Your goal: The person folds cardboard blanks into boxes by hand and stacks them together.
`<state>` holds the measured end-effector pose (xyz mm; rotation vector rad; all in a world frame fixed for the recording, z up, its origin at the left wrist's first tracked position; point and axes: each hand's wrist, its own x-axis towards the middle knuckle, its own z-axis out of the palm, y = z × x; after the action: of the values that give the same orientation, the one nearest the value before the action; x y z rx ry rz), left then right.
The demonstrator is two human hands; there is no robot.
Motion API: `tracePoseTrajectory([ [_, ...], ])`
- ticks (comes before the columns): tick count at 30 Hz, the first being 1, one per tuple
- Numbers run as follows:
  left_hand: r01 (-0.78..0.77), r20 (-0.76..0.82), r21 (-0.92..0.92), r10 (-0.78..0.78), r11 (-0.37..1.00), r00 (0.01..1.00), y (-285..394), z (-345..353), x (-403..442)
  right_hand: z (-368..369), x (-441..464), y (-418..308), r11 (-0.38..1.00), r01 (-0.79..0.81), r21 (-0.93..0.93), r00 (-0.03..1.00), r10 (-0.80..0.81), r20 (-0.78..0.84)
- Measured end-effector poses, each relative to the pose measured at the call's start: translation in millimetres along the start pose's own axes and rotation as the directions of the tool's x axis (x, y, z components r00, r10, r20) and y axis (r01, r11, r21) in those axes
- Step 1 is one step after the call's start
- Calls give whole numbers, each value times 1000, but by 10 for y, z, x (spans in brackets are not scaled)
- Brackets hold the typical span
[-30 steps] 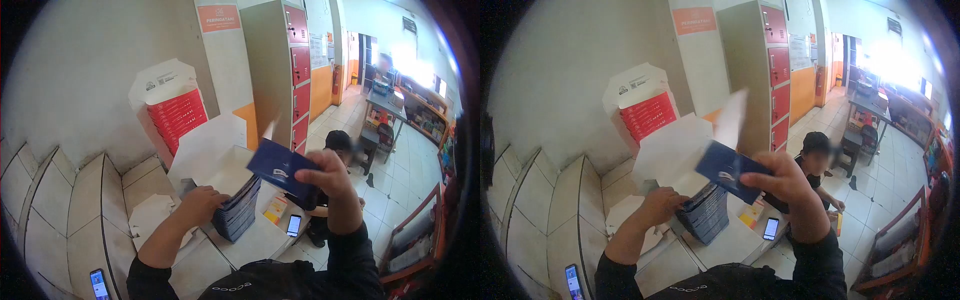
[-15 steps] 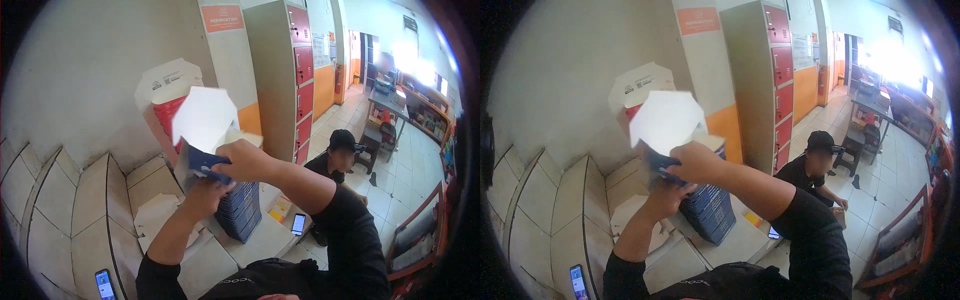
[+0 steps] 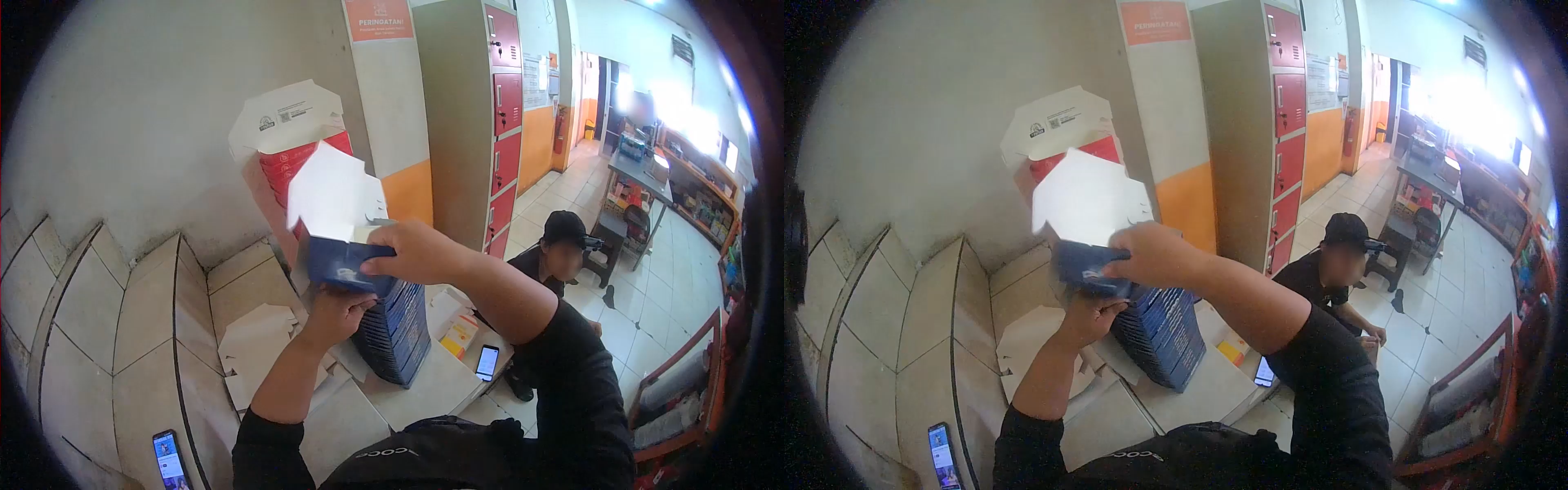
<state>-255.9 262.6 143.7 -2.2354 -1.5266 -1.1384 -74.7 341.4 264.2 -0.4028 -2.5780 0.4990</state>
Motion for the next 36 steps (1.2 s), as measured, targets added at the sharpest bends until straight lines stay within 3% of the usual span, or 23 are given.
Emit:
tracePoseTrajectory([
  [2, 44, -19, -72, -45, 996, 999, 56, -27, 2, 143, -1, 158, 988, -39, -148, 999, 36, -25],
  [3, 9, -38, -19, -10, 1000, 999, 94, -42, 13, 184, -4, 193, 973, -57, -223, 998, 49, -39],
  [5, -54, -70, 88, 60, 995, 996, 173, -43, 17, 243, -16, 181, 968, -41, -246, 998, 29, -51],
  [8, -60, -134, -17, 57, 998, 989, 200, 67, -20, 420, -51, 175, 954, -4, -300, 999, -9, -41],
  [15, -88, -303, -34, 74, 996, 950, 310, 220, -14, 551, -162, 149, 895, 121, -430, 986, -157, -51],
  [17, -55, -271, -80, 32, 995, 962, 341, 203, -3, 561, -209, 158, 903, 141, -406, 984, -174, -46],
  [20, -106, -248, 10, 106, 994, 963, 465, 94, 69, 454, -246, 197, 914, 155, -375, 986, -164, 7],
  [23, -46, -120, 22, 48, 999, 992, 325, 34, 31, 408, -274, 241, 903, 167, -395, 986, -140, 95],
  [27, -45, -137, -19, 42, 999, 990, 290, 70, -27, 465, -250, 224, 878, 221, -425, 963, -128, 236],
  [30, -29, -155, -1, 29, 1000, 988, 283, 69, -55, 503, -88, 376, 929, 242, -280, 913, -119, 391],
  [32, -48, -229, 1, 47, 999, 972, 320, 66, -39, 252, 141, 434, 945, 307, -115, 870, -230, 437],
  [33, -50, -219, 66, 64, 997, 974, 356, 34, -18, 198, 308, 533, 926, 300, -228, 925, -224, 307],
  [34, -54, -207, 131, 80, 990, 975, 404, -15, 1, 212, 518, 757, 815, 334, -474, 942, -265, 208],
  [36, -69, -177, 186, 102, 980, 979, 431, -36, 13, 315, 611, 919, 913, -7, -408, 985, -64, -159],
])
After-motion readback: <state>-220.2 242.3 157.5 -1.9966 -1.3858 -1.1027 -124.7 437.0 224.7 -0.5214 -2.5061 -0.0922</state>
